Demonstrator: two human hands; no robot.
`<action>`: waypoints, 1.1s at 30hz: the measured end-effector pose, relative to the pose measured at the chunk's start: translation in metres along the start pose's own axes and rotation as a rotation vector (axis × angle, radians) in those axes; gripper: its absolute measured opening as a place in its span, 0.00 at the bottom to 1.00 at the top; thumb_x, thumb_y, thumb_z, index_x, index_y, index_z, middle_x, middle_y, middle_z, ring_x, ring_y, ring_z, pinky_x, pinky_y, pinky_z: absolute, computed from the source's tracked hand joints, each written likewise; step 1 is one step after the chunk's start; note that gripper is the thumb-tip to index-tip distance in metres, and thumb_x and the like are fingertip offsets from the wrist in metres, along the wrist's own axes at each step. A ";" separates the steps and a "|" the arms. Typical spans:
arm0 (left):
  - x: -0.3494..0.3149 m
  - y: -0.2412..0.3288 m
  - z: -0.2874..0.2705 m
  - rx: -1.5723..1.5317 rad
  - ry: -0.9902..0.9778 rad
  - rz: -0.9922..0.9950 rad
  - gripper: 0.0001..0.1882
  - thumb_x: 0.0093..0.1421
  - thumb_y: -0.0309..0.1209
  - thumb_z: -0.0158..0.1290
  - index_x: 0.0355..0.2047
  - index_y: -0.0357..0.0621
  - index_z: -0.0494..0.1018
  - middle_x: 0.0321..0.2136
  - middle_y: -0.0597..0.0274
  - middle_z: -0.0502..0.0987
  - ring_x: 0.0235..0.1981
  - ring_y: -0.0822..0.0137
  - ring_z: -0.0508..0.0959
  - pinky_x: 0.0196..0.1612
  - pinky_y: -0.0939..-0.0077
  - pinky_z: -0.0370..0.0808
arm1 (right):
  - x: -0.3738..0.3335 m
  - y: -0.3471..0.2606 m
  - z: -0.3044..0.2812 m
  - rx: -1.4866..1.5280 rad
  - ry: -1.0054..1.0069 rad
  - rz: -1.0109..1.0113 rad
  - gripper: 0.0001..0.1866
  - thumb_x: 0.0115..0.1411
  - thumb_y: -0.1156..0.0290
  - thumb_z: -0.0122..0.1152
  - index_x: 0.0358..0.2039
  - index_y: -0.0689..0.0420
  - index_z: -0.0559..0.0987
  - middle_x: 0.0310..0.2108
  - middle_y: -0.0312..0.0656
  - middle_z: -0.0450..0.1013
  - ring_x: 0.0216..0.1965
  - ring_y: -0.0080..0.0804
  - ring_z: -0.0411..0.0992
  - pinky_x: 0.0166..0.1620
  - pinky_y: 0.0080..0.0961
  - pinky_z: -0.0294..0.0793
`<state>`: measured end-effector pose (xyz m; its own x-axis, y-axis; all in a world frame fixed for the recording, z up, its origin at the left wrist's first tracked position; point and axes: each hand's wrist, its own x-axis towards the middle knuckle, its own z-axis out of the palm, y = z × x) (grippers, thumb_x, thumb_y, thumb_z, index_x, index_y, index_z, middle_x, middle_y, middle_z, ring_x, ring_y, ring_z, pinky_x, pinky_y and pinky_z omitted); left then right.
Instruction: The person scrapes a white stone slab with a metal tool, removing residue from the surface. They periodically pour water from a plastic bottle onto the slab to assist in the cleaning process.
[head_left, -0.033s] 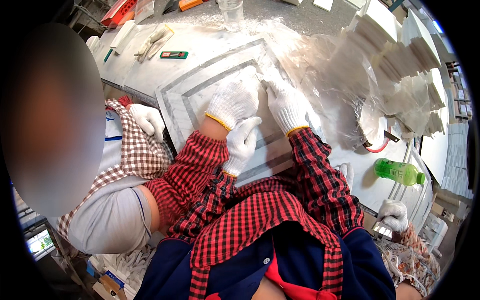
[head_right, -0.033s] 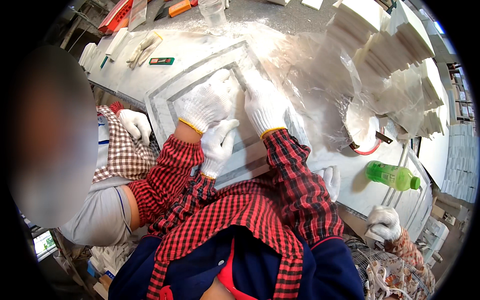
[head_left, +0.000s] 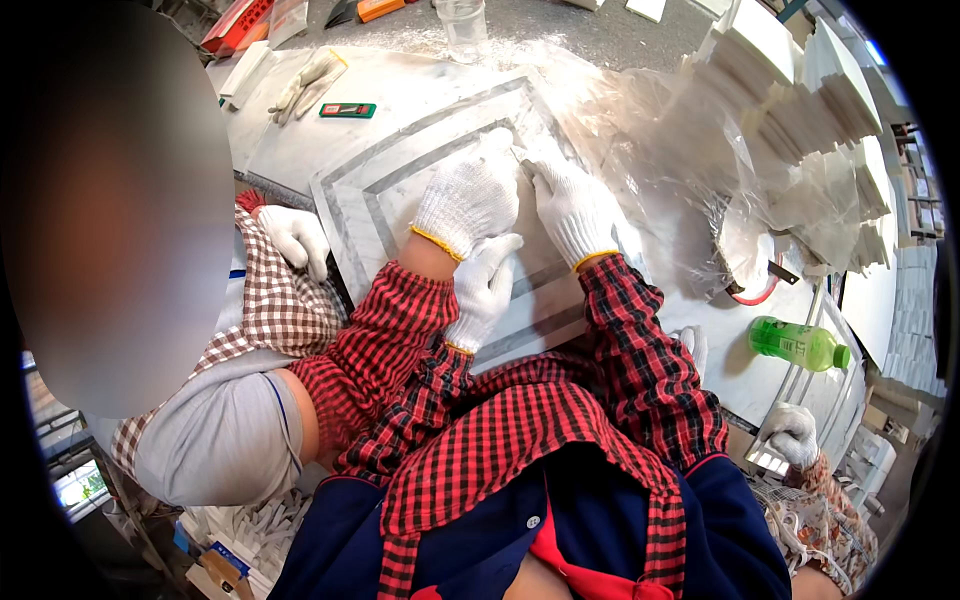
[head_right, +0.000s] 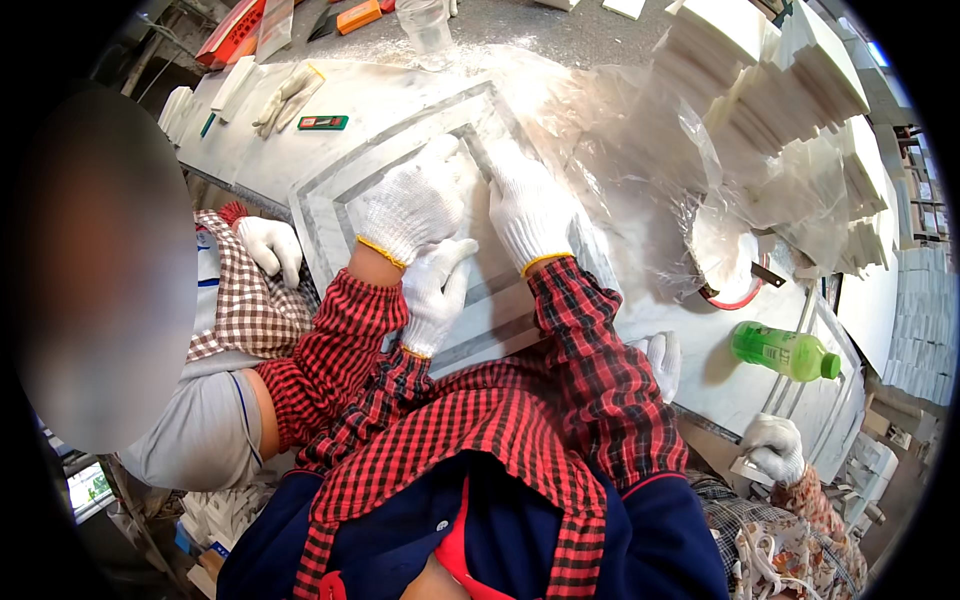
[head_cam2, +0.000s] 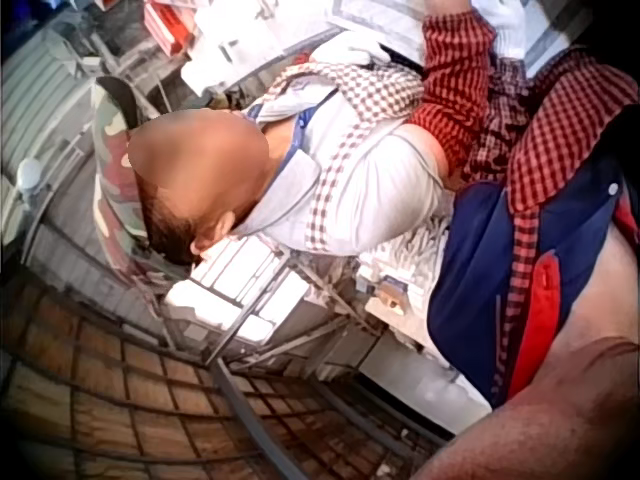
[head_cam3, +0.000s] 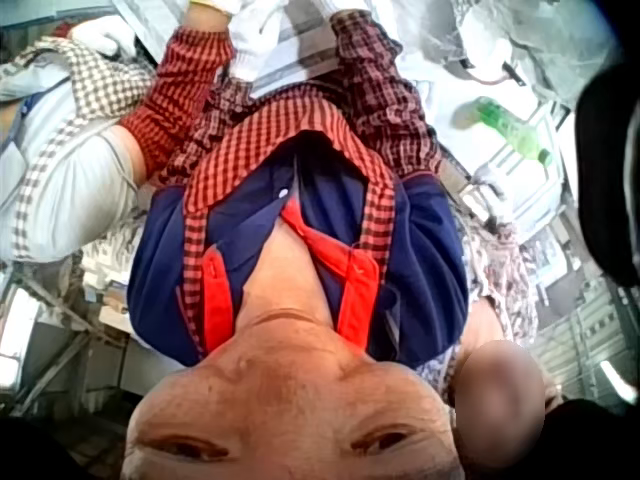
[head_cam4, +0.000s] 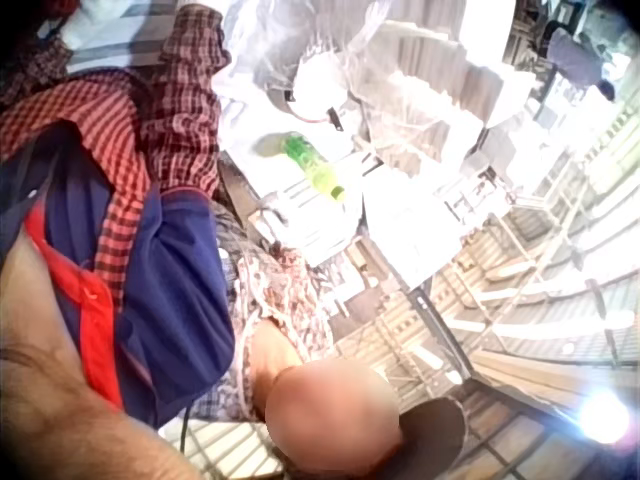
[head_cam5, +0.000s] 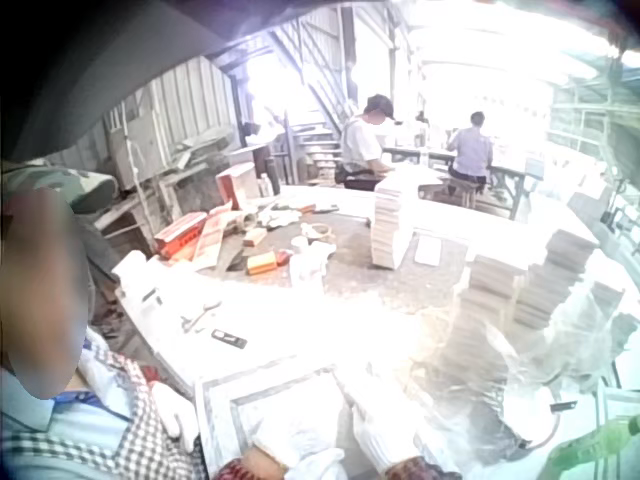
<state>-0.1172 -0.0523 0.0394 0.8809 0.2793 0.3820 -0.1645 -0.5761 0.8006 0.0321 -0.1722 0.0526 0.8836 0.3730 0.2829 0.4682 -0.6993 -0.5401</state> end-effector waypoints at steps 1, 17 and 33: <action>0.005 0.002 0.000 0.026 0.003 0.009 0.12 0.61 0.19 0.59 0.44 0.39 0.85 0.41 0.50 0.86 0.41 0.51 0.86 0.46 0.61 0.81 | 0.005 0.001 -0.001 -0.009 -0.040 0.012 0.11 0.67 0.63 0.60 0.46 0.45 0.86 0.36 0.46 0.83 0.38 0.51 0.82 0.42 0.44 0.81; 0.011 0.013 -0.007 0.078 -0.032 -0.094 0.13 0.61 0.22 0.60 0.45 0.42 0.86 0.35 0.51 0.85 0.35 0.52 0.84 0.39 0.60 0.80 | 0.037 -0.003 -0.030 -0.203 -0.410 0.023 0.13 0.68 0.58 0.58 0.47 0.38 0.88 0.36 0.45 0.84 0.40 0.50 0.83 0.44 0.46 0.82; 0.017 0.009 -0.012 0.149 -0.050 0.060 0.14 0.56 0.19 0.61 0.42 0.39 0.85 0.35 0.52 0.83 0.38 0.49 0.82 0.45 0.57 0.78 | 0.085 0.005 -0.047 -0.278 -0.654 -0.088 0.12 0.61 0.67 0.60 0.39 0.43 0.90 0.39 0.48 0.85 0.42 0.55 0.83 0.45 0.44 0.84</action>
<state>-0.1090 -0.0438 0.0584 0.8933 0.2046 0.4001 -0.1526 -0.6994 0.6982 0.1094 -0.1726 0.1108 0.6999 0.6637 -0.2637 0.5985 -0.7466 -0.2907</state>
